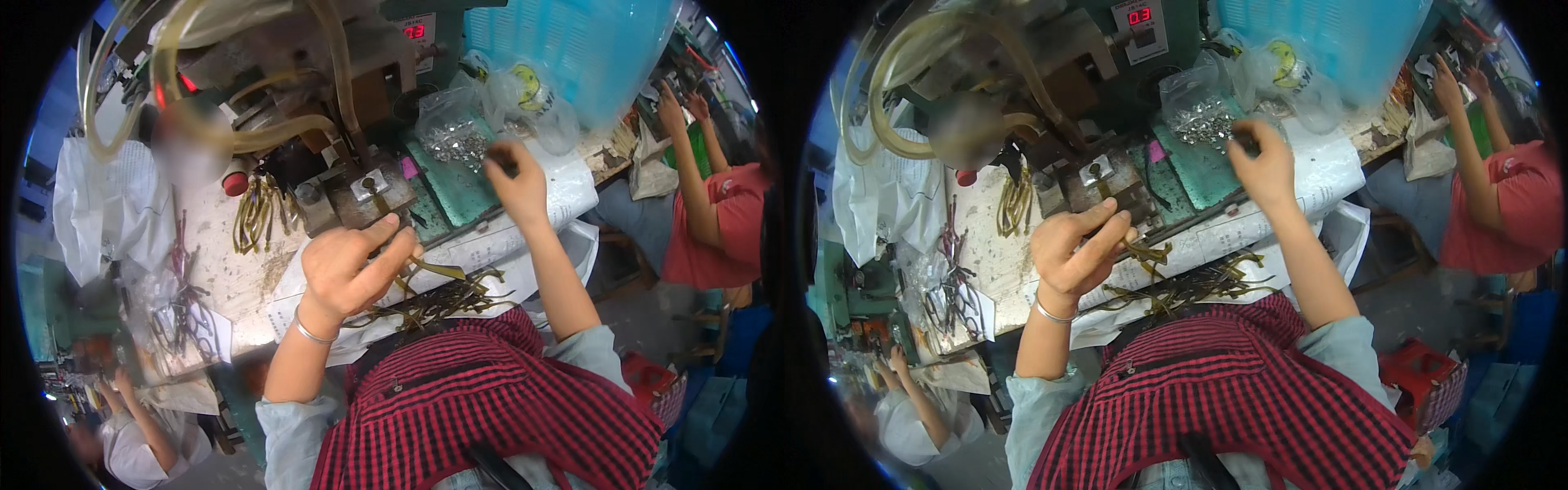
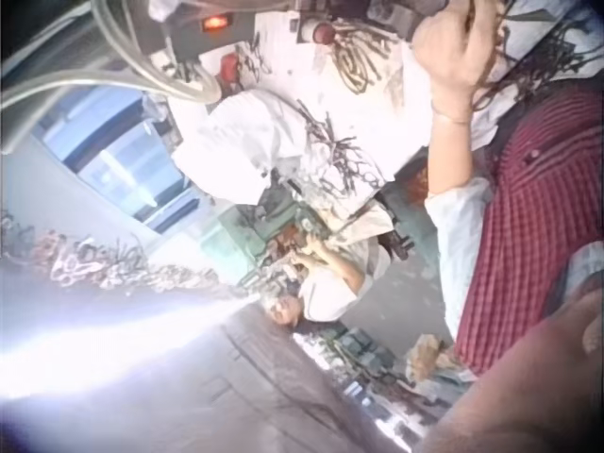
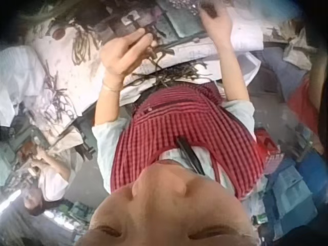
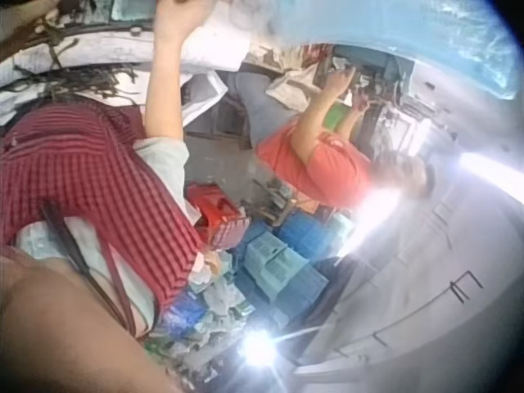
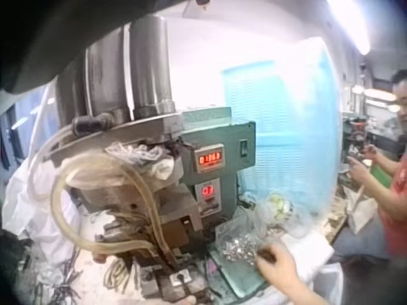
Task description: The person repeatedly picks small metallic components and places them into a press machine, then removes the processed items. They also handle a large white sack and a plastic bag, moving them around the workspace.
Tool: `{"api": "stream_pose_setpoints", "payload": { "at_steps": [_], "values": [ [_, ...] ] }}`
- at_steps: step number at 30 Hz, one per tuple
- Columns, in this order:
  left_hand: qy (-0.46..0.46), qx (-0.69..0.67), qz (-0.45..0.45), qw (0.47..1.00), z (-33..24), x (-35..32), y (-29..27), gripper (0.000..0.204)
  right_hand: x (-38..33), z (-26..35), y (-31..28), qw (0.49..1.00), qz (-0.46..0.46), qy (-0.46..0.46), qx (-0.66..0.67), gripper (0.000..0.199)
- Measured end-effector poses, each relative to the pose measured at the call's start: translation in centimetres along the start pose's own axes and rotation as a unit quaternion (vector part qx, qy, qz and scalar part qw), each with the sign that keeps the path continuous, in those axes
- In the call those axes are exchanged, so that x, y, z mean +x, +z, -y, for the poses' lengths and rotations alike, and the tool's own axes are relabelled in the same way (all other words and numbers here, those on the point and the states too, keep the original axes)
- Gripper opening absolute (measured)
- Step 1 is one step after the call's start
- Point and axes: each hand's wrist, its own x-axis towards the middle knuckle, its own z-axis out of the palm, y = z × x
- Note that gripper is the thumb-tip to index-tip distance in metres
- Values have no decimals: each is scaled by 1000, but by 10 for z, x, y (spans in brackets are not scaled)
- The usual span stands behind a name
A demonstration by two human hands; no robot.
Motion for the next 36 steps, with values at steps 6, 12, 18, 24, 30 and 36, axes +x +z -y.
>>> {"api": "stream_pose_setpoints", "payload": {
  "at_steps": [6,12,18,24,30,36],
  "values": [
    [-32,-43,-25,998,-14,-3,5,32,-29,6,2,940,40,-143,-308,18],
    [-213,-9,-50,976,-63,-78,-19,47,-32,-17,31,939,10,-147,-312,15],
    [-376,202,-82,901,48,-69,-64,6,-18,-49,-12,995,10,-7,-94,24],
    [-557,291,143,765,134,-144,6,24,6,-11,29,993,104,-61,-8,24],
    [-576,241,234,745,164,-218,26,16,-37,-47,-34,997,-8,-40,-66,22],
    [-604,174,313,712,130,-178,-53,19,-60,26,-22,999,-17,-32,-20,15]
  ]
}}
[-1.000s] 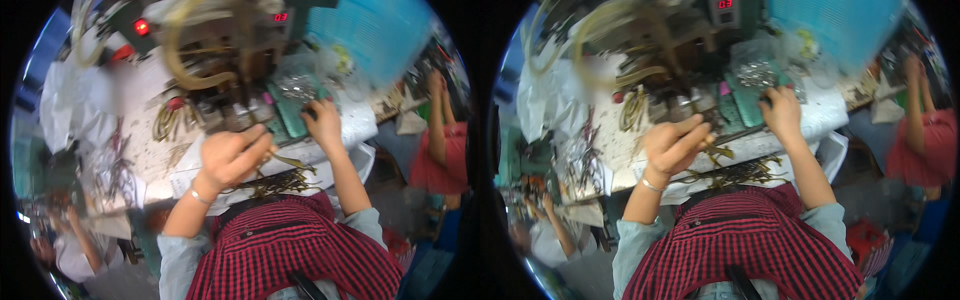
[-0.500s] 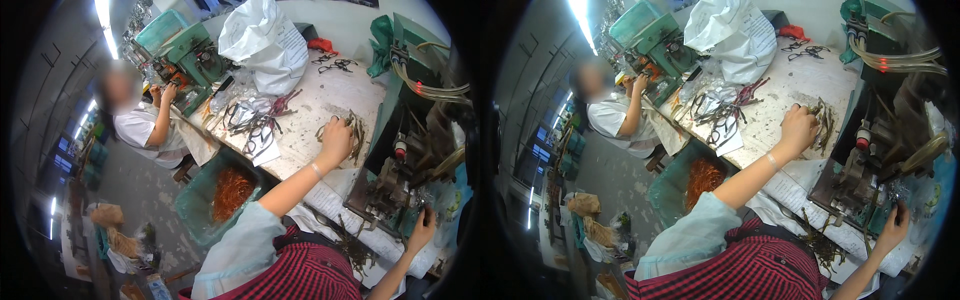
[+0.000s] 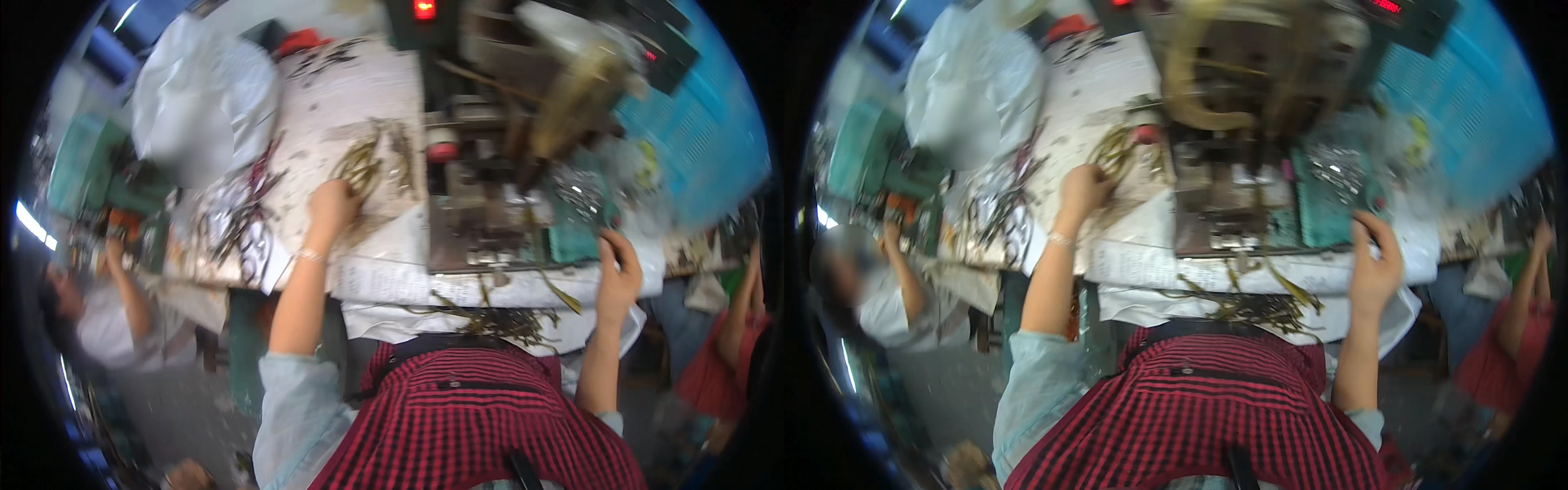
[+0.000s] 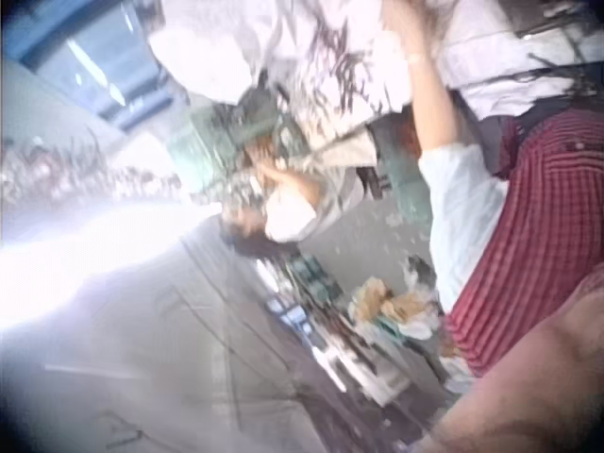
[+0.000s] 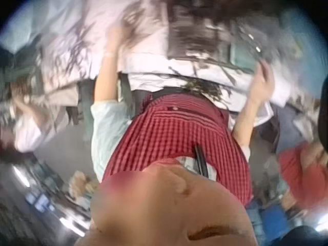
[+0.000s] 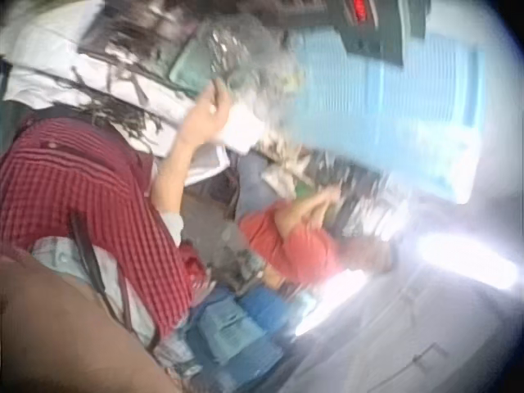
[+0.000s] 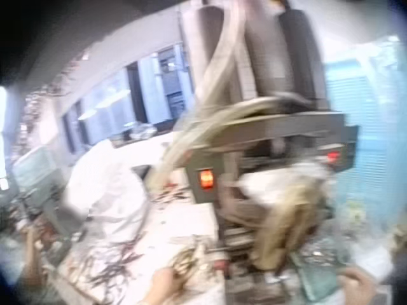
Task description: The person repeatedly picks small metallic components and places them into a press machine, then removes the processed items. They also handle a large white sack and a plastic bag, moving them around the workspace.
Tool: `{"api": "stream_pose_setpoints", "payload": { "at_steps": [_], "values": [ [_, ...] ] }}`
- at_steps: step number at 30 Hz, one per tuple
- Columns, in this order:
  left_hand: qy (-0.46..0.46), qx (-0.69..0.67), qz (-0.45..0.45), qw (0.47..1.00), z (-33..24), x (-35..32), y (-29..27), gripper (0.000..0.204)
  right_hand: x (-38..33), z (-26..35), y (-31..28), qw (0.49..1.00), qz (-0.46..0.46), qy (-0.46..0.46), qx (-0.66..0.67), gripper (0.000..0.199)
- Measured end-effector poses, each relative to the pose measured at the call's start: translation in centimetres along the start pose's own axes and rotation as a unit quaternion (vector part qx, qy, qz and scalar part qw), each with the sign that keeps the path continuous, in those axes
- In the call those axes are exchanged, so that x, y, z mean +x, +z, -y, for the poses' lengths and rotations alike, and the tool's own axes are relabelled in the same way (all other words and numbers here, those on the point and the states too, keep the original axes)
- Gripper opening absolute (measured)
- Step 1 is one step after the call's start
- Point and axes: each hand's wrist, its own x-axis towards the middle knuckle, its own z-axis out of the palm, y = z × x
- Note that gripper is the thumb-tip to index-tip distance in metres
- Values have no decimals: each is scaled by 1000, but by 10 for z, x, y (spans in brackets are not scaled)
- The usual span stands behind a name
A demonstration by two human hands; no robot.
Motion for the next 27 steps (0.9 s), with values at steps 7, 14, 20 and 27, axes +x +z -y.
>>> {"api": "stream_pose_setpoints", "payload": {
  "at_steps": [7,14,20,27],
  "values": [
    [66,-238,-172,954,-8,-27,-15,13,48,96,83,985,78,-96,117,22],
    [148,-598,-243,749,-89,-91,-45,8,22,96,106,954,60,27,294,48],
    [360,-572,-232,699,-162,-91,-123,13,17,127,94,930,119,72,341,57],
    [591,-221,-287,721,-173,-115,-79,27,47,98,54,991,89,-98,29,38]
  ]
}}
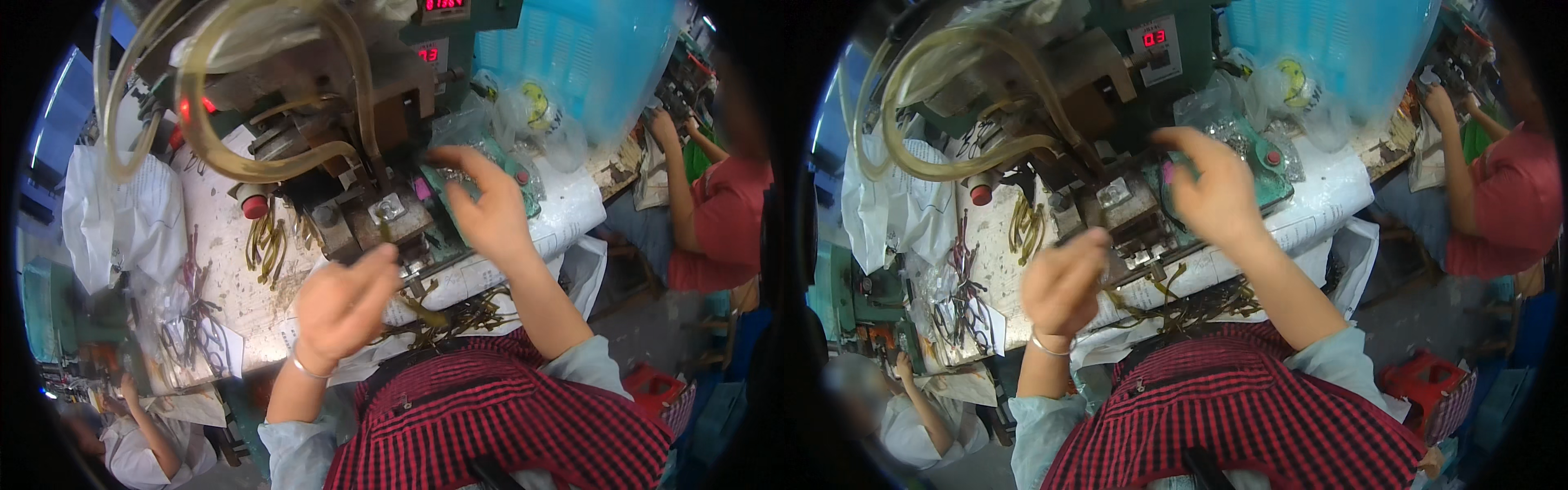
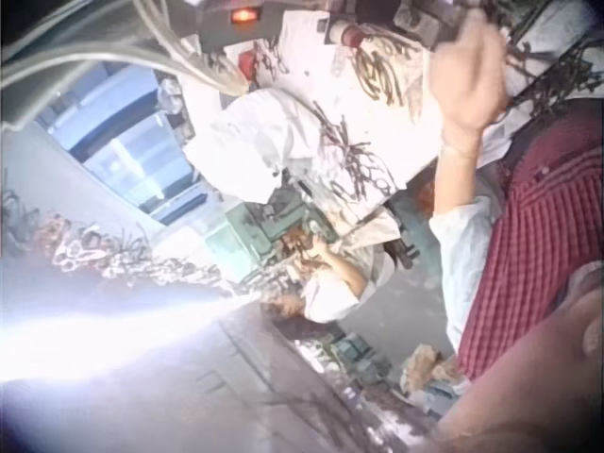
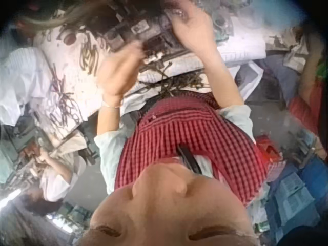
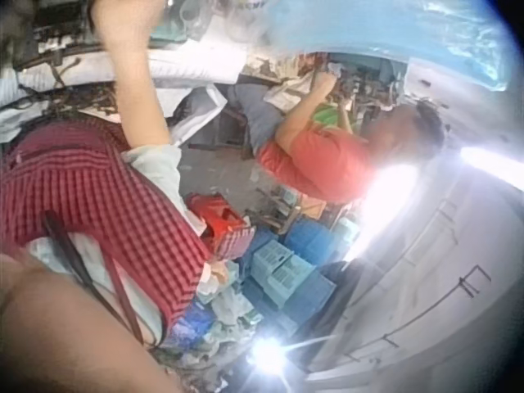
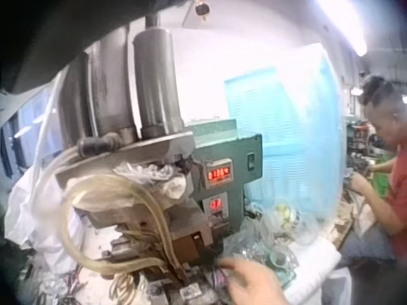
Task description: The person repeatedly picks small metallic components and places them into a press machine, then removes the processed items. They also handle a large white sack and a plastic bag, moving them around the workspace.
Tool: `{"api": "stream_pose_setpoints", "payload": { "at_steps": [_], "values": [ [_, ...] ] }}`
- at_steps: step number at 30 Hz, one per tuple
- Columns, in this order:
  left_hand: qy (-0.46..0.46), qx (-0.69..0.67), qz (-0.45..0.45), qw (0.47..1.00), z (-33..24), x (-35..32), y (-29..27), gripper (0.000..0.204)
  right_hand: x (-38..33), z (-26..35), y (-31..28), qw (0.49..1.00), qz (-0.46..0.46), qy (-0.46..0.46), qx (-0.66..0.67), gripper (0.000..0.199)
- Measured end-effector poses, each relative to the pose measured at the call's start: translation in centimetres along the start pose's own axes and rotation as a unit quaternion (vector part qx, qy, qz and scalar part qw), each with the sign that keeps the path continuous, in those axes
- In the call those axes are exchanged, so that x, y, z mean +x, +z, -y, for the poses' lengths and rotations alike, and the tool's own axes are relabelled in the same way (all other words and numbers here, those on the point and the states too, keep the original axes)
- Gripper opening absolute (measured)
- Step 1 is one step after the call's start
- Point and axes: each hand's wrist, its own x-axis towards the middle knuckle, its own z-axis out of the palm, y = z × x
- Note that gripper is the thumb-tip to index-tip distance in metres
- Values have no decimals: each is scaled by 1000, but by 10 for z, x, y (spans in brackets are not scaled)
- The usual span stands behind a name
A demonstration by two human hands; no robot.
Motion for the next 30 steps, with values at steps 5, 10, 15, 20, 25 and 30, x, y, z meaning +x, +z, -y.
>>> {"api": "stream_pose_setpoints", "payload": {
  "at_steps": [5,10,15,20,25,30],
  "values": [
    [84,57,20,995,3,6,30,23,-42,-98,-9,983,32,67,-167,34],
    [87,53,15,995,6,-3,31,20,-22,-105,-32,986,-142,52,-72,30],
    [80,29,28,996,6,1,33,24,-41,-115,-39,981,13,82,-173,18],
    [-18,46,15,999,-16,-7,31,30,-44,-103,-9,946,-12,59,-318,17],
    [-156,81,-3,984,-58,-64,3,28,-49,-91,-9,954,-65,60,-287,7],
    [-336,312,-28,888,-6,-50,-78,18,-40,-76,-15,984,-106,62,-131,7]
  ]
}}
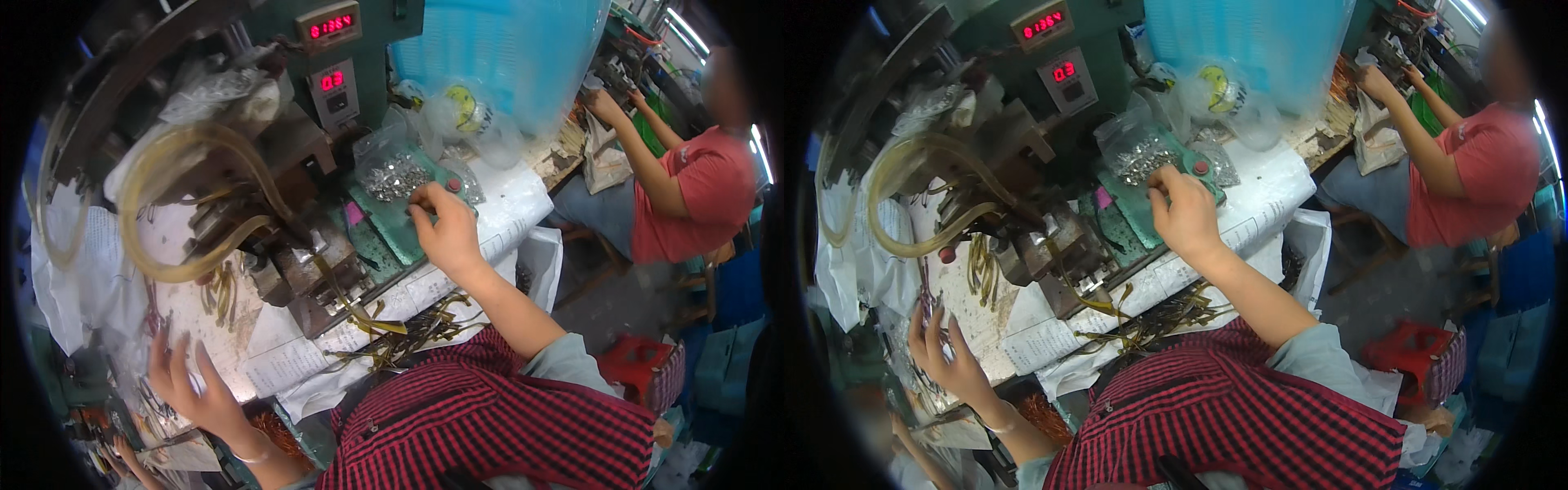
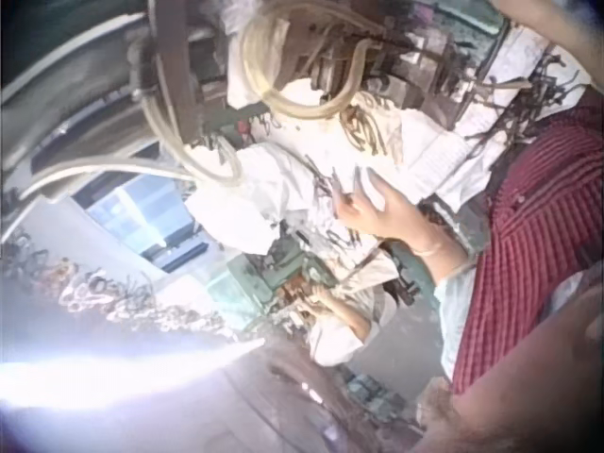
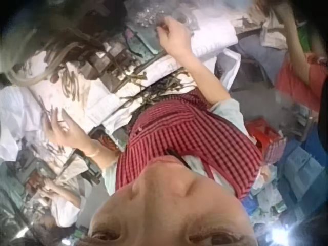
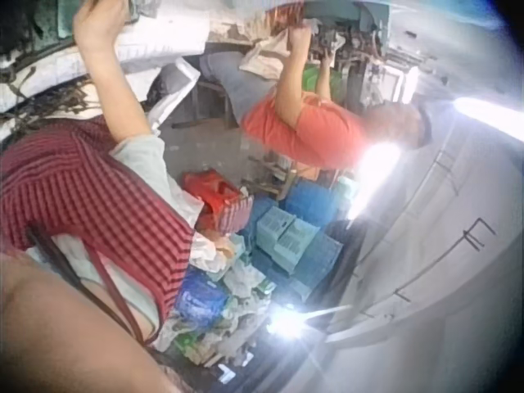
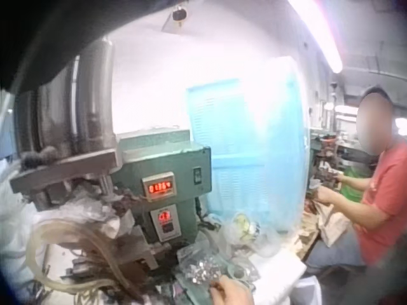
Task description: The person repeatedly picks small metallic components and places them into a press machine, then removes the processed items. They also handle a large white sack and a plastic bag, moving them around the workspace.
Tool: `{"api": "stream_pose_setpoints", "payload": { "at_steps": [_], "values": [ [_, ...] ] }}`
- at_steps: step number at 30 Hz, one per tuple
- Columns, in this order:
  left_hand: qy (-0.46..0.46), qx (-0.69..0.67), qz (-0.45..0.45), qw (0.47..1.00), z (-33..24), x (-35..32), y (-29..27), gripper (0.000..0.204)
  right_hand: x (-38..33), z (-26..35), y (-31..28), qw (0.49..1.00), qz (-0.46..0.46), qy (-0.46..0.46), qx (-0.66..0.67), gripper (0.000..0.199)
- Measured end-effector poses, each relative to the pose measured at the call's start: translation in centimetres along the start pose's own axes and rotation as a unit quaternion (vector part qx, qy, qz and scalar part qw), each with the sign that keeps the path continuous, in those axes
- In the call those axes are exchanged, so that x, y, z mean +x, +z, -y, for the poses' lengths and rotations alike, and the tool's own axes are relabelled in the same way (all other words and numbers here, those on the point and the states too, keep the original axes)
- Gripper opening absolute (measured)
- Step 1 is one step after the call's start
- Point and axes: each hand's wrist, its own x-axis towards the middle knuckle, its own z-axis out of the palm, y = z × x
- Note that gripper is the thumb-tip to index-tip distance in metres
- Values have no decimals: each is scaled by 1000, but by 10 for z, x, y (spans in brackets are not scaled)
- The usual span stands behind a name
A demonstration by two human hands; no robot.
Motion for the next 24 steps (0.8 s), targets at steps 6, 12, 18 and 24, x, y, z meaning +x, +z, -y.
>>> {"api": "stream_pose_setpoints", "payload": {
  "at_steps": [6,12,18,24],
  "values": [
    [-8,218,297,930,81,-14,136,25,14,12,30,996,-24,-53,65,11],
    [103,237,170,951,126,-42,191,22,-8,-22,-10,1000,-10,15,25,17],
    [-157,165,304,925,127,-31,142,23,-37,-27,-50,989,-14,111,92,14],
    [-244,-209,219,922,112,-15,129,19,16,84,-9,975,107,-103,164,13]
  ]
}}
